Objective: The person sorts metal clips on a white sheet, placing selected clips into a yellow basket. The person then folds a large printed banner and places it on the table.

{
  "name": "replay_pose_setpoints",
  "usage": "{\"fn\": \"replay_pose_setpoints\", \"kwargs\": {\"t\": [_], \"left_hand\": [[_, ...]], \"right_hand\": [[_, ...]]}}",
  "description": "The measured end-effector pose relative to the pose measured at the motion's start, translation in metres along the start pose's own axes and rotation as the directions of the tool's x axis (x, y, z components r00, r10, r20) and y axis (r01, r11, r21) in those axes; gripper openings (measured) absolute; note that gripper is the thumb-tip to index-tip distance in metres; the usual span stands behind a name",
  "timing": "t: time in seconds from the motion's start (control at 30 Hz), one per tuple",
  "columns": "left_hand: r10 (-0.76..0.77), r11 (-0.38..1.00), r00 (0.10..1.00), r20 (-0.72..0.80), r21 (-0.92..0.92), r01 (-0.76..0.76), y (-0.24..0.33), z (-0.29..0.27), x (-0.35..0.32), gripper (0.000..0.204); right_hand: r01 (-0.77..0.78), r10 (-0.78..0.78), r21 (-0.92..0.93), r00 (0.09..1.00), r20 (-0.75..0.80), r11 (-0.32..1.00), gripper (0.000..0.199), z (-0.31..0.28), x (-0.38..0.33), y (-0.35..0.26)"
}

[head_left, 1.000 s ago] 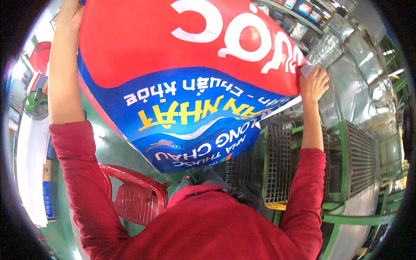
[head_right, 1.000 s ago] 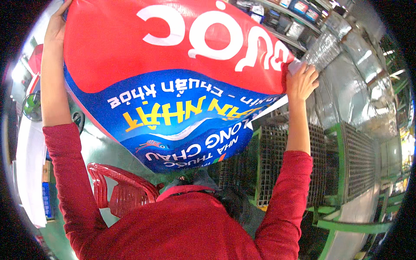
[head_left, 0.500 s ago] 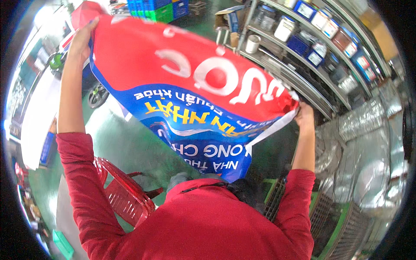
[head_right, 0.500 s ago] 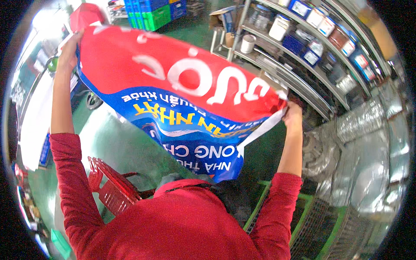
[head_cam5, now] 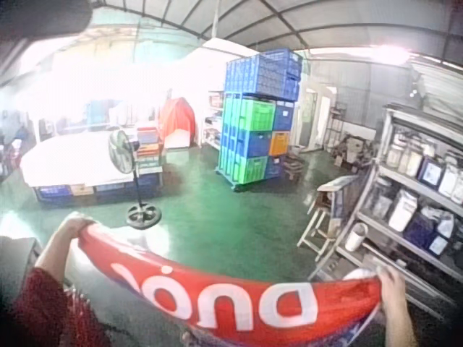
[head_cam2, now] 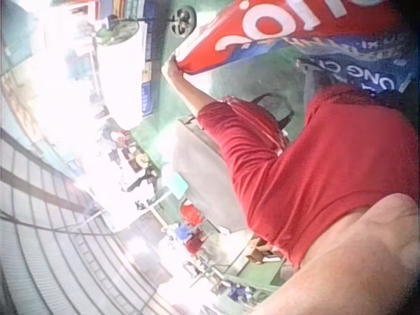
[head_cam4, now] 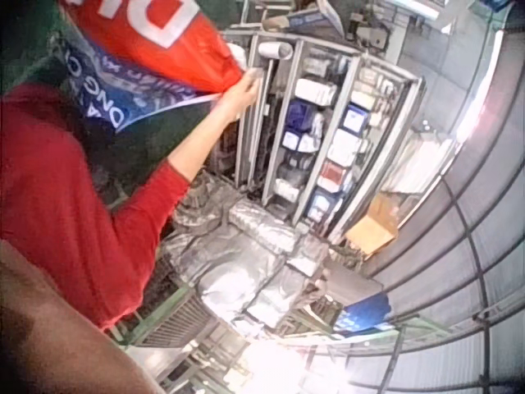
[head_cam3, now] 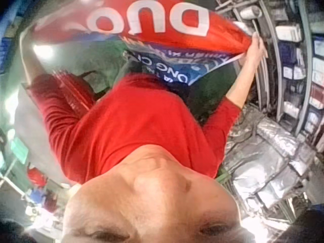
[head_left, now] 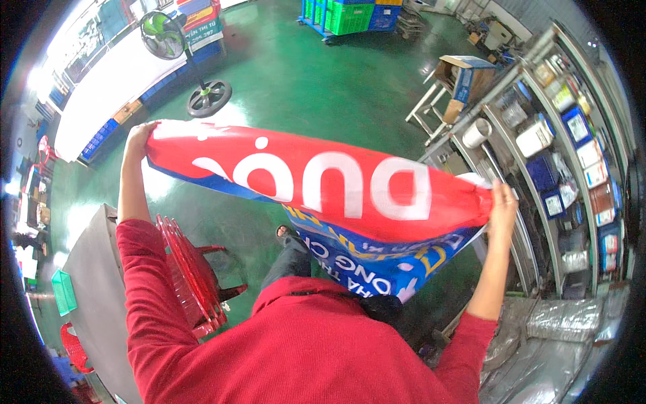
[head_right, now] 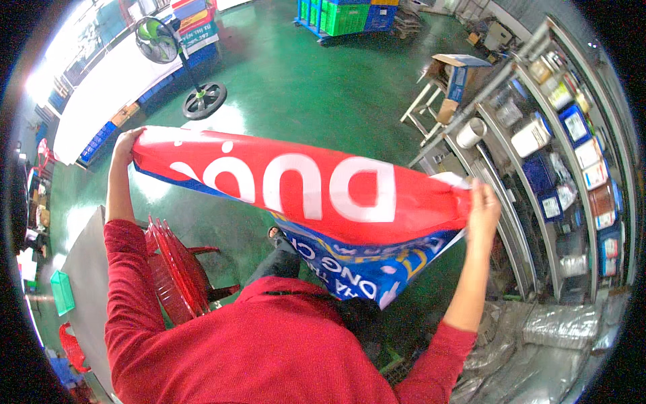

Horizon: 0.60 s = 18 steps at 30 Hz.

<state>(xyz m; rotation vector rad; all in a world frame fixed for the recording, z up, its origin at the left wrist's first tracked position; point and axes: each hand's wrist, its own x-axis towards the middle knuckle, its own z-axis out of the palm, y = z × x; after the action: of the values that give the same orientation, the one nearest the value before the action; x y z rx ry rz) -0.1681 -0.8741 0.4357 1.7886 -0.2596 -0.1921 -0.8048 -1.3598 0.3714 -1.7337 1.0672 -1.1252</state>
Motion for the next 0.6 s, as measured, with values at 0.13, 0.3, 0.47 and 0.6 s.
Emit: {"fn": "replay_pose_setpoints", "kwargs": {"t": [0.13,0.3,0.47,0.6], "left_hand": [[-0.108,0.981,0.994,-0.008,0.159,0.108,-0.041,0.006,0.053,0.018],[-0.179,0.956,0.983,0.033,-0.229,0.182,-0.080,-0.069,0.170,0.021],[0.056,0.917,0.989,-0.137,-0.385,-0.105,0.058,-0.116,0.153,0.036],[0.124,0.920,0.982,-0.140,-0.355,-0.166,0.109,-0.134,0.171,0.035]], "right_hand": [[-0.213,0.218,0.165,0.976,-0.013,0.963,0.030,0.069,0.108,-0.006],[-0.419,0.333,0.379,0.903,0.272,0.825,0.036,0.151,0.196,-0.030],[-0.095,-0.044,0.269,0.883,0.467,0.958,0.032,0.200,0.209,-0.124],[0.069,0.023,-0.123,0.783,0.621,0.990,0.028,0.271,0.221,-0.147]]}}
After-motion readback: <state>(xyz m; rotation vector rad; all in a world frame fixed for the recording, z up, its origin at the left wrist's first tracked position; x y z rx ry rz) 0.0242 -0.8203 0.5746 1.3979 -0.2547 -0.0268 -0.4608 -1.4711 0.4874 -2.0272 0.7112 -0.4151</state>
